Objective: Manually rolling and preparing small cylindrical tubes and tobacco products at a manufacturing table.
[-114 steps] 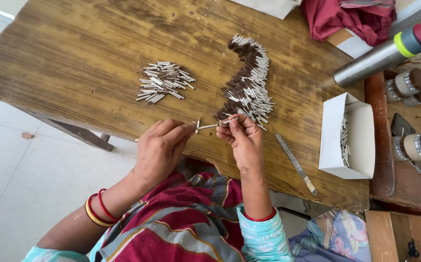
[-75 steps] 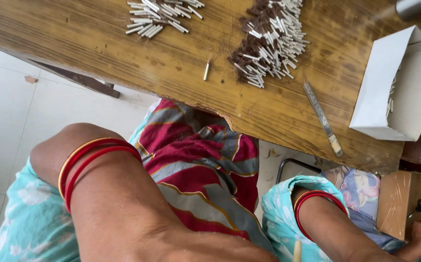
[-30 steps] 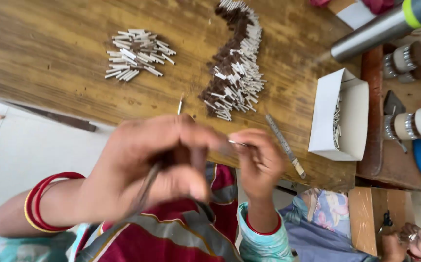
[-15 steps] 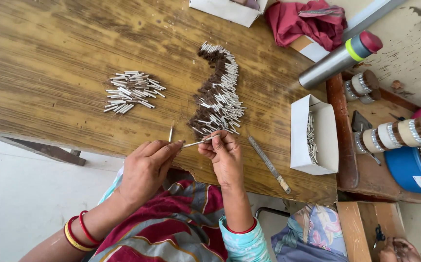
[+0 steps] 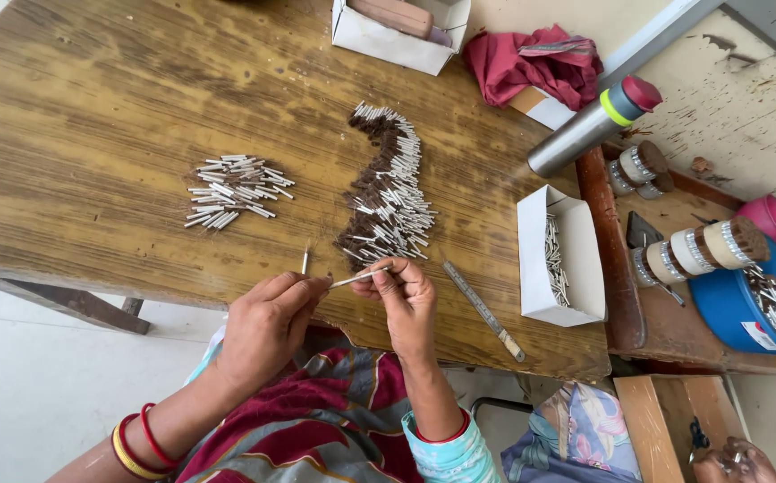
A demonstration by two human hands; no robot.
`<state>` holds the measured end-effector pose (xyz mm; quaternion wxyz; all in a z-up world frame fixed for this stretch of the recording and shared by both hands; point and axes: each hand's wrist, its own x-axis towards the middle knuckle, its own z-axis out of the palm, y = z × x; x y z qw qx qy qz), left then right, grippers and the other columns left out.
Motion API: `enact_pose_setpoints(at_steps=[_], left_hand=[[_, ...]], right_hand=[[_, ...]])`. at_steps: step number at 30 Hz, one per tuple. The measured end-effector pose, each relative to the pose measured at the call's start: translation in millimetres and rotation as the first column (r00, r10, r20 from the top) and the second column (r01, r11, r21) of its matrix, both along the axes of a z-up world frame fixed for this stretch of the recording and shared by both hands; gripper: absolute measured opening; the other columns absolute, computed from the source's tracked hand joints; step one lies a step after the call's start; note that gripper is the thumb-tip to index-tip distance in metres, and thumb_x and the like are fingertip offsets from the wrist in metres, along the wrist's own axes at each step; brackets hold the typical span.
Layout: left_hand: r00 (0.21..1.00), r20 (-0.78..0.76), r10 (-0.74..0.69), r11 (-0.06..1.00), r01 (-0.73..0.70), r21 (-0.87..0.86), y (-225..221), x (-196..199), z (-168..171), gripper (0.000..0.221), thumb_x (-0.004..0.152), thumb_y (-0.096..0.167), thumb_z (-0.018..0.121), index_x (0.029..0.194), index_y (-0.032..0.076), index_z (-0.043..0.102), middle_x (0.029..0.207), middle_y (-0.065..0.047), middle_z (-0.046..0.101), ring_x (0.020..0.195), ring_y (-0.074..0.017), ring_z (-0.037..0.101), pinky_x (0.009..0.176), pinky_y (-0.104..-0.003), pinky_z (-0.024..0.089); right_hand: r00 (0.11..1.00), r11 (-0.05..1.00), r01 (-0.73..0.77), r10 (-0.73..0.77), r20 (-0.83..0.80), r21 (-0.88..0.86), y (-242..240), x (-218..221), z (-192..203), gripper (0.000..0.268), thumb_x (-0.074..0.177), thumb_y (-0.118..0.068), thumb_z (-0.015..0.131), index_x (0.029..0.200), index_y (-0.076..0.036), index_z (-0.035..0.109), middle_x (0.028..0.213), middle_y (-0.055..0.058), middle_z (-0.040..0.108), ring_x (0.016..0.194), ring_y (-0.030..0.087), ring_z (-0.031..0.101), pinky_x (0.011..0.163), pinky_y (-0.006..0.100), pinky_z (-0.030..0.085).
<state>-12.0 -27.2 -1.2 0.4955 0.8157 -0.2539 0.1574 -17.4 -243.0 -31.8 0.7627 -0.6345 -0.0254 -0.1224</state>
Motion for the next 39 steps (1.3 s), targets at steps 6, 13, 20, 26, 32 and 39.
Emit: enact_pose_setpoints(at_steps=[6, 13, 20, 26, 32, 39], left_hand=[[0.839, -0.469, -0.276, 0.926, 0.1, -0.365, -5.2, 12.2, -4.6, 0.019, 0.093, 0.016, 0.07, 0.105, 0.003, 0.075, 0.082, -0.003, 0.074, 0.073, -0.0107, 0.067, 0.066, -0.03, 0.055], [0.724, -0.469, -0.506, 0.773, 0.14, -0.618, -15.4, 14.5, -25.3, 0.022, 0.097, 0.019, 0.071, 0.099, -0.002, 0.078, 0.077, 0.006, 0.067, 0.072, -0.0021, 0.054, 0.065, -0.023, 0.048], [0.695, -0.496, -0.521, 0.768, 0.127, -0.628, -11.9, 9.6, -19.2, 0.021, 0.098, 0.018, 0.07, 0.099, -0.002, 0.077, 0.074, 0.008, 0.063, 0.07, -0.0012, 0.051, 0.062, -0.023, 0.046], [0.715, -0.495, -0.494, 0.775, 0.103, -0.624, -15.8, 11.8, -26.1, 0.021, 0.097, 0.018, 0.07, 0.098, -0.002, 0.076, 0.076, 0.008, 0.067, 0.072, -0.0007, 0.054, 0.064, -0.023, 0.048], [0.804, -0.391, -0.448, 0.826, 0.205, -0.524, -4.9, 15.4, -13.3, 0.017, 0.097, 0.016, 0.072, 0.097, 0.0, 0.075, 0.078, 0.002, 0.068, 0.073, -0.0077, 0.059, 0.066, -0.028, 0.05], [0.988, -0.007, -0.156, 0.959, 0.153, 0.239, 20.5, 54.0, -7.4, 0.023, 0.086, 0.008, 0.064, 0.106, 0.01, 0.075, 0.099, -0.012, 0.067, 0.085, -0.0341, 0.069, 0.073, -0.043, 0.055]], right_hand=[[0.986, 0.987, -0.049, 0.072, 0.15, -0.155, -7.9, -4.5, -6.2, 0.008, 0.103, -0.005, 0.07, 0.108, 0.002, 0.07, 0.109, 0.007, 0.069, 0.095, 0.013, 0.068, 0.088, 0.029, 0.057], [1.0, 0.994, -0.017, 0.018, 0.006, -0.11, 15.3, -8.7, 19.7, 0.015, 0.1, -0.01, 0.067, 0.11, 0.0, 0.07, 0.097, 0.009, 0.077, 0.087, 0.012, 0.073, 0.084, 0.028, 0.062], [0.997, 0.991, -0.051, 0.057, 0.043, -0.12, 13.4, -8.7, 15.6, 0.013, 0.105, -0.011, 0.063, 0.102, 0.002, 0.064, 0.096, 0.012, 0.076, 0.087, 0.015, 0.075, 0.082, 0.033, 0.066], [0.999, 0.997, -0.039, 0.04, 0.007, -0.061, 19.4, -5.9, 24.3, 0.014, 0.106, -0.014, 0.06, 0.106, 0.0, 0.063, 0.095, 0.011, 0.076, 0.086, 0.016, 0.075, 0.081, 0.032, 0.065], [0.976, 0.972, -0.208, 0.213, -0.042, 0.108, 11.2, 2.0, 3.0, 0.012, 0.103, -0.01, 0.068, 0.105, 0.001, 0.071, 0.1, 0.009, 0.074, 0.09, 0.014, 0.07, 0.083, 0.03, 0.06], [0.95, 0.505, 0.302, -0.224, 0.216, -0.808, -10.3, 36.5, 33.8, 0.018, 0.098, -0.009, 0.072, 0.114, -0.005, 0.077, 0.101, 0.005, 0.076, 0.082, 0.011, 0.073, 0.073, 0.024, 0.057]])
